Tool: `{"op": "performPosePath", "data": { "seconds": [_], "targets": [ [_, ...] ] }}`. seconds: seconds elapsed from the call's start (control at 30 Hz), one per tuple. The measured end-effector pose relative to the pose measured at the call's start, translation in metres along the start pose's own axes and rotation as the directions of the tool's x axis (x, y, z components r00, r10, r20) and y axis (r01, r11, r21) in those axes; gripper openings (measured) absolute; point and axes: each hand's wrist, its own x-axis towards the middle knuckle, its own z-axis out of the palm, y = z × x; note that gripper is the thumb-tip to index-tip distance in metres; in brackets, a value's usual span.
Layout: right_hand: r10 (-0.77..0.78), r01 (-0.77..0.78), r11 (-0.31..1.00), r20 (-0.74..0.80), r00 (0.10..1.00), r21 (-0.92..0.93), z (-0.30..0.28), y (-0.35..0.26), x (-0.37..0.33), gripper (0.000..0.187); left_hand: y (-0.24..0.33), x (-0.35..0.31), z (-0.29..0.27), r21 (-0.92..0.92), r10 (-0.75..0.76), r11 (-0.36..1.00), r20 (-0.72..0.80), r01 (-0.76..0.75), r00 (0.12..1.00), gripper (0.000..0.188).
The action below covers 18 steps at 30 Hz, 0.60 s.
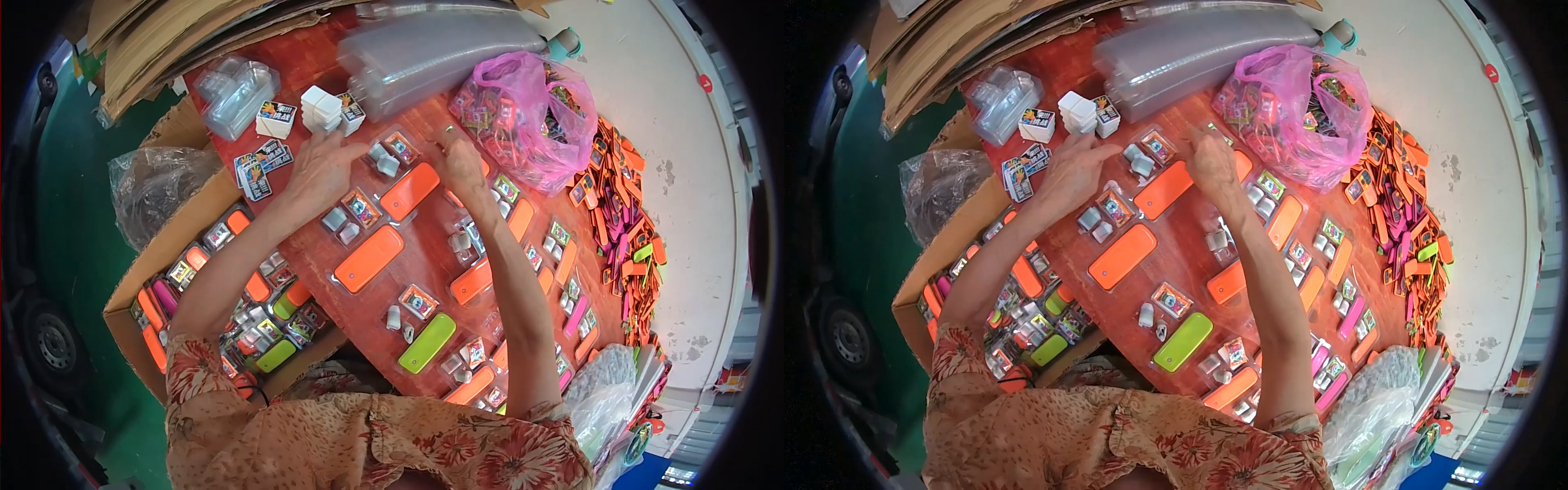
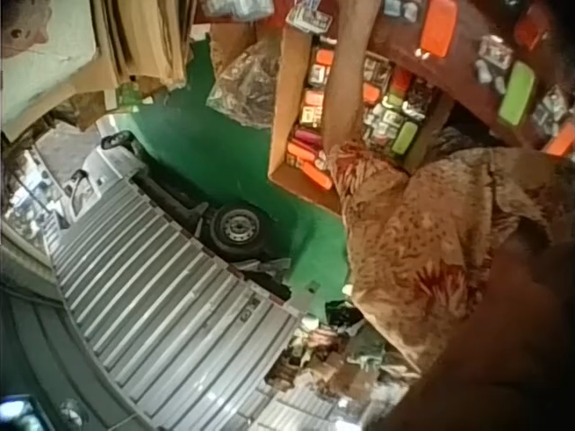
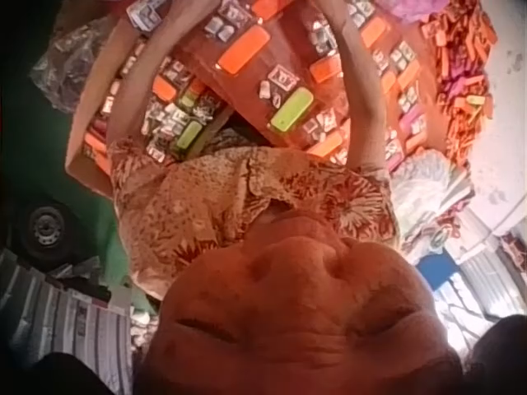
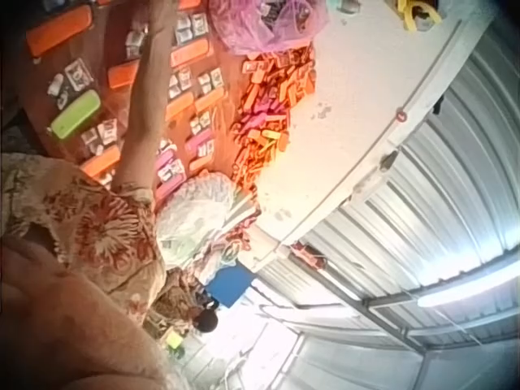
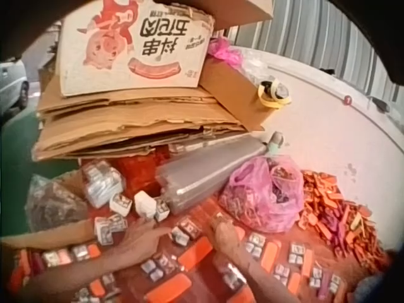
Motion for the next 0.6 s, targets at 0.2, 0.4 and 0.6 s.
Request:
{"op": "performPosePath", "data": {
  "seconds": [0.2, 0.4, 0.6],
  "targets": [
    [-0.163, 0.174, 0.977, 0.093, 0.982, -0.12, 0.026, -0.033, -0.013, 0.024, 0.005, 0.01, 0.012, 0.135, 0.093, 0.986, 0.042, -0.098, 0.995, 0.032],
    [-0.113, 0.11, 0.993, -0.054, 0.992, -0.051, 0.033, -0.034, -0.017, 0.017, 0.004, 0.013, 0.014, 0.2, 0.119, 0.97, 0.107, -0.139, 0.987, 0.033],
    [-0.126, 0.13, 0.986, -0.049, 0.991, 0.1, 0.027, -0.027, -0.017, 0.017, 0.006, 0.013, 0.015, 0.239, 0.102, 0.962, 0.133, -0.132, 0.986, 0.039]
  ]
}}
